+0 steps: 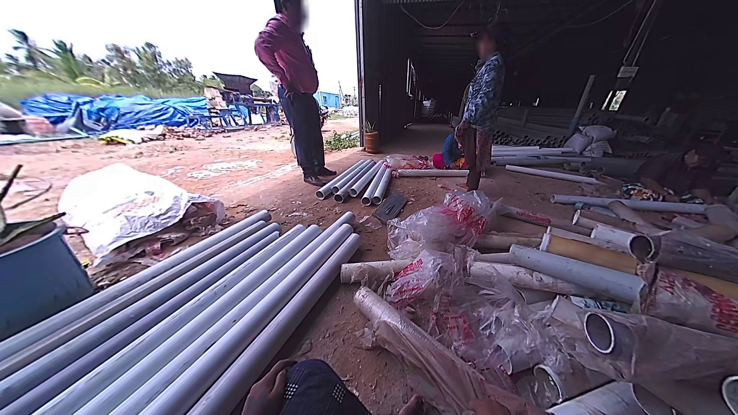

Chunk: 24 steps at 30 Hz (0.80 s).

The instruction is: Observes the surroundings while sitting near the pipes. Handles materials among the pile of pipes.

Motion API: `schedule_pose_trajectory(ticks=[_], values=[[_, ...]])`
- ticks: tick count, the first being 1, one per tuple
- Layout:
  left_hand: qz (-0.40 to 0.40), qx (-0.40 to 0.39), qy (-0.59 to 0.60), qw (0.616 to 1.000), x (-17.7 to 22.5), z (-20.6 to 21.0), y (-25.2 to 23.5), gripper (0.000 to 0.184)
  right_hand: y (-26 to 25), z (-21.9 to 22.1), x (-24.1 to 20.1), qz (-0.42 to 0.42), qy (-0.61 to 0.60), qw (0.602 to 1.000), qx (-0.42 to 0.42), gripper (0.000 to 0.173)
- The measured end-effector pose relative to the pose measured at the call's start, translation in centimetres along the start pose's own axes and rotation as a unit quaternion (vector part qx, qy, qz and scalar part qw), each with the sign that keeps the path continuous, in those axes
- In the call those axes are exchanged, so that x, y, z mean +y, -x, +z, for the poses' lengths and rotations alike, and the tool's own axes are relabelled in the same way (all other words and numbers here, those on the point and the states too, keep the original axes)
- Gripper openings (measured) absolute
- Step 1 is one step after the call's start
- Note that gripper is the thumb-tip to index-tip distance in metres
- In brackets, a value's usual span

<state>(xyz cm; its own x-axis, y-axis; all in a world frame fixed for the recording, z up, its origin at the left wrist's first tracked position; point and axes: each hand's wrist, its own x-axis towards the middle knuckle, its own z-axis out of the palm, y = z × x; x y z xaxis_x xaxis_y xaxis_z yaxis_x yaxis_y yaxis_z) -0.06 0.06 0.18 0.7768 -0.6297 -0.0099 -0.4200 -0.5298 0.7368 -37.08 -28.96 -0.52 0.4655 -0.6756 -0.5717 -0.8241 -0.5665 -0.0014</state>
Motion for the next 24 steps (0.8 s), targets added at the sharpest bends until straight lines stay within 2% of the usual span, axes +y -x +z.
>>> schedule_pose_trajectory(ticks=[4, 7, 8, 9, 10, 11, 13, 17, 20, 21, 22, 23, 24], values=[[0.002, 0.005, 0.006, 1.000, -0.3, 0.1, -0.1, 0.041, 0.6, -0.4, -0.3, 0.001, -0.001, 1.000, -0.006, 0.039], [0.036, 0.017, -0.004, 0.999, 0.2, 0.0, 0.5, 0.041, 0.8, -0.5, -0.4, 0.002, -0.006, 1.000, -0.003, 0.038], [0.044, 0.025, -0.022, 0.998, 2.4, -0.7, 1.7, 0.040, 0.8, -0.5, -0.4, 0.002, -0.008, 1.000, 0.000, 0.038], [0.021, 0.016, -0.039, 0.999, 6.7, -2.1, 3.7, 0.036, 0.9, -0.6, -0.4, 0.002, -0.011, 1.000, 0.001, 0.038], [-0.055, -0.033, -0.048, 0.997, 12.8, -4.5, 5.9, 0.034, 1.0, -0.7, -0.5, 0.001, -0.013, 1.000, 0.001, 0.039], [-0.104, -0.036, -0.042, 0.993, 17.4, -5.9, 7.6, 0.032, 1.1, -0.8, -0.5, 0.000, -0.013, 1.000, 0.000, 0.039], [-0.114, -0.004, -0.027, 0.993, 20.5, -6.6, 9.3, 0.030, 1.0, -0.7, -0.4, -0.002, -0.010, 1.000, 0.001, 0.039], [-0.095, 0.000, -0.028, 0.995, 20.4, -6.5, 9.5, 0.030, 0.9, -0.5, -0.4, -0.004, -0.008, 1.000, -0.001, 0.039], [-0.121, -0.016, -0.035, 0.992, 19.9, -6.4, 8.8, 0.030, 1.0, -0.6, -0.4, -0.005, -0.008, 1.000, 0.000, 0.039], [-0.108, -0.037, -0.043, 0.993, 17.6, -5.9, 7.7, 0.032, 0.9, -0.6, -0.4, -0.005, -0.008, 1.000, 0.001, 0.039], [-0.056, -0.032, -0.045, 0.997, 12.8, -4.4, 5.9, 0.034, 0.8, -0.4, -0.3, -0.004, -0.006, 1.000, 0.002, 0.039], [0.019, 0.021, -0.030, 0.999, 6.4, -1.9, 3.6, 0.036, 0.6, -0.3, -0.2, -0.003, -0.001, 1.000, 0.001, 0.037], [0.041, 0.034, -0.011, 0.999, 1.9, -0.3, 1.5, 0.039, 0.4, -0.2, -0.1, 0.000, 0.004, 1.000, -0.001, 0.037]])
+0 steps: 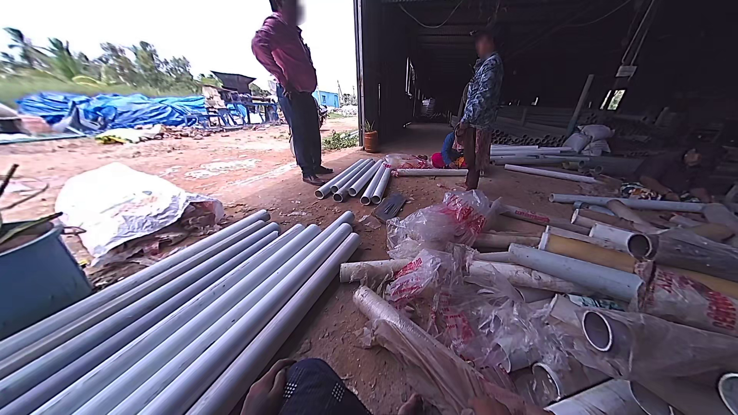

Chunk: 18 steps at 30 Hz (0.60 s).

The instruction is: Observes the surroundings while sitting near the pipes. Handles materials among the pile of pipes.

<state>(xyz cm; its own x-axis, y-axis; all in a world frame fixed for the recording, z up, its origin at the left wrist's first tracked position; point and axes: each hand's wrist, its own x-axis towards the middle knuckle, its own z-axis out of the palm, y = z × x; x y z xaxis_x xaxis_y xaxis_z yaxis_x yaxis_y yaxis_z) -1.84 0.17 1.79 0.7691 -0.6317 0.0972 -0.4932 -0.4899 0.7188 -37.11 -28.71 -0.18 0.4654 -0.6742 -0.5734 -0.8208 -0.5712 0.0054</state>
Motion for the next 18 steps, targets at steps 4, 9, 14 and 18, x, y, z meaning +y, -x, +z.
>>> schedule_pose_trajectory(ticks=[4, 9, 14, 18], values=[[-0.002, -0.008, 0.013, 1.000, -2.4, 0.7, -1.0, 0.040, -0.1, 0.0, 0.0, 0.004, -0.002, 1.000, -0.009, 0.038], [-0.155, -0.063, -0.027, 0.986, 18.6, -7.2, 5.5, 0.031, 0.2, -0.1, -0.1, -0.001, -0.009, 1.000, -0.008, 0.038], [-0.146, -0.050, -0.022, 0.988, 20.4, -7.8, 6.4, 0.030, 0.3, -0.2, -0.1, -0.005, -0.008, 1.000, -0.006, 0.038], [-0.146, -0.053, -0.016, 0.988, 19.1, -7.5, 6.0, 0.031, 0.4, -0.3, -0.1, -0.007, -0.009, 1.000, -0.002, 0.037]])
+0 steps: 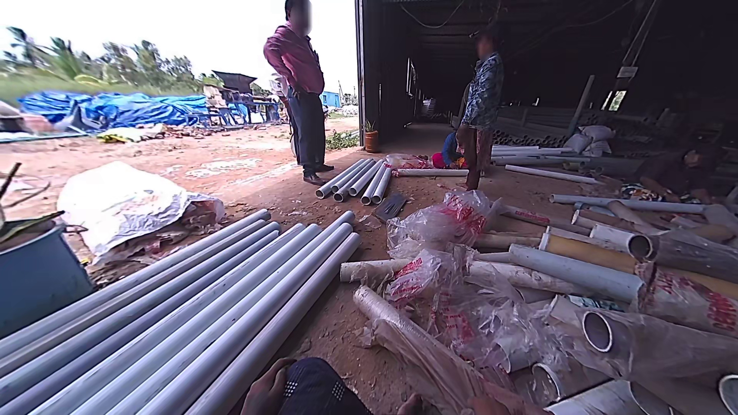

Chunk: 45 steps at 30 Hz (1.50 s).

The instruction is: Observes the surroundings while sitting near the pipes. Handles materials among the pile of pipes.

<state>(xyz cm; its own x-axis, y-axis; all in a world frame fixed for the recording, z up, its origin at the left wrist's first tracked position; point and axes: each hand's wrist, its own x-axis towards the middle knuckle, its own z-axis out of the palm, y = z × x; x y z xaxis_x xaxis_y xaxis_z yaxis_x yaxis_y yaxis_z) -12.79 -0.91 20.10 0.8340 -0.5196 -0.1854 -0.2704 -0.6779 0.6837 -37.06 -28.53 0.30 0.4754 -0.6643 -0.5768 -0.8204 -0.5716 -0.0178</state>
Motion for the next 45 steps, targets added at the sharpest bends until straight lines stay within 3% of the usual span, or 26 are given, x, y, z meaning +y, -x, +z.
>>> schedule_pose_trajectory(ticks=[23, 26, 28, 30, 31, 33, 36, 37, 38, 39, 40, 41, 43, 45], values=[[0.009, 0.010, -0.008, 1.000, 0.2, 0.1, 0.2, 0.030, 0.1, 0.2, -0.1, -0.007, 0.005, 1.000, 0.004, 0.039], [-0.026, -0.018, -0.019, 0.999, -0.2, 0.2, -0.8, 0.031, 0.1, 0.4, -0.1, -0.011, 0.004, 1.000, 0.008, 0.038], [0.015, -0.035, -0.032, 0.999, -6.4, 2.4, -5.2, 0.035, 0.1, 0.5, -0.1, -0.013, 0.004, 1.000, 0.010, 0.038], [0.148, 0.048, 0.006, 0.988, -16.6, 7.2, -12.2, 0.039, 0.0, 0.5, -0.1, -0.011, 0.007, 1.000, 0.008, 0.038], [0.168, 0.050, 0.020, 0.984, -18.6, 8.0, -13.9, 0.040, 0.0, 0.5, -0.1, -0.011, 0.006, 1.000, 0.007, 0.038], [0.156, 0.058, 0.011, 0.986, -16.3, 7.1, -12.0, 0.039, 0.0, 0.5, -0.1, -0.011, 0.000, 1.000, 0.008, 0.038], [-0.010, -0.015, -0.027, 0.999, -1.7, 0.8, -1.9, 0.031, 0.0, 0.5, -0.1, -0.011, -0.002, 1.000, 0.010, 0.039], [-0.026, -0.015, -0.029, 0.999, -0.2, 0.3, -0.8, 0.031, 0.0, 0.5, -0.1, -0.009, -0.001, 1.000, 0.010, 0.039], [0.003, -0.011, -0.034, 0.999, -1.5, 0.7, -1.5, 0.031, 0.0, 0.5, -0.1, -0.008, -0.003, 1.000, 0.009, 0.038], [0.070, 0.001, -0.041, 0.997, -5.6, 2.2, -4.0, 0.033, 0.1, 0.4, -0.1, -0.011, -0.005, 1.000, 0.009, 0.038], [0.167, 0.064, -0.025, 0.984, -11.6, 5.1, -8.0, 0.035, 0.6, 0.2, -0.1, -0.022, -0.008, 1.000, 0.011, 0.036], [0.199, 0.077, 0.000, 0.977, -16.0, 7.0, -11.4, 0.039, 1.2, -0.2, -0.1, -0.041, -0.008, 0.999, 0.013, 0.036], [0.156, 0.042, 0.036, 0.986, -18.9, 8.0, -14.3, 0.040, 1.6, -0.5, -0.1, -0.055, -0.021, 0.998, 0.011, 0.041], [0.123, 0.030, 0.040, 0.991, -18.6, 7.9, -14.4, 0.040, 1.6, -0.5, -0.1, -0.053, -0.022, 0.998, 0.011, 0.041]])
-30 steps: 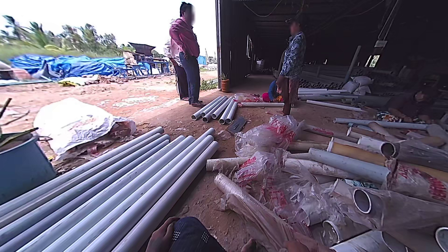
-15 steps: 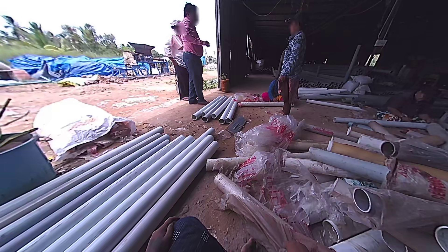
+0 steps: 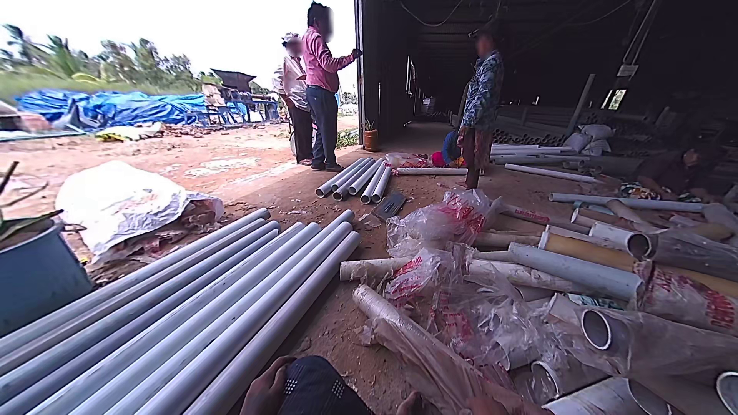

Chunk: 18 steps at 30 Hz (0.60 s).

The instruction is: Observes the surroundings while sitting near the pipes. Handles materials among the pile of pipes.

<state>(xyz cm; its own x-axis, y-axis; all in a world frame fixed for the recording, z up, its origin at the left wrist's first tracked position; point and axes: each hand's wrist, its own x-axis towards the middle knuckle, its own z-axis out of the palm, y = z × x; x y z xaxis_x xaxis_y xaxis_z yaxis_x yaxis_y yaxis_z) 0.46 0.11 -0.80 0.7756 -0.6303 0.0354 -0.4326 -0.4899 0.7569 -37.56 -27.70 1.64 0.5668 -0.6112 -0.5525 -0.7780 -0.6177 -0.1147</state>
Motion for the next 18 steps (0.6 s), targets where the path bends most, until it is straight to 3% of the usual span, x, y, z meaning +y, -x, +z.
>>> schedule_pose_trajectory(ticks=[18], values=[[0.000, 0.001, -0.004, 1.000, 0.32, -0.10, 0.14, 0.040, 0.09, 0.19, 0.04, 0.004, -0.011, 1.000, 0.018, 0.042]])
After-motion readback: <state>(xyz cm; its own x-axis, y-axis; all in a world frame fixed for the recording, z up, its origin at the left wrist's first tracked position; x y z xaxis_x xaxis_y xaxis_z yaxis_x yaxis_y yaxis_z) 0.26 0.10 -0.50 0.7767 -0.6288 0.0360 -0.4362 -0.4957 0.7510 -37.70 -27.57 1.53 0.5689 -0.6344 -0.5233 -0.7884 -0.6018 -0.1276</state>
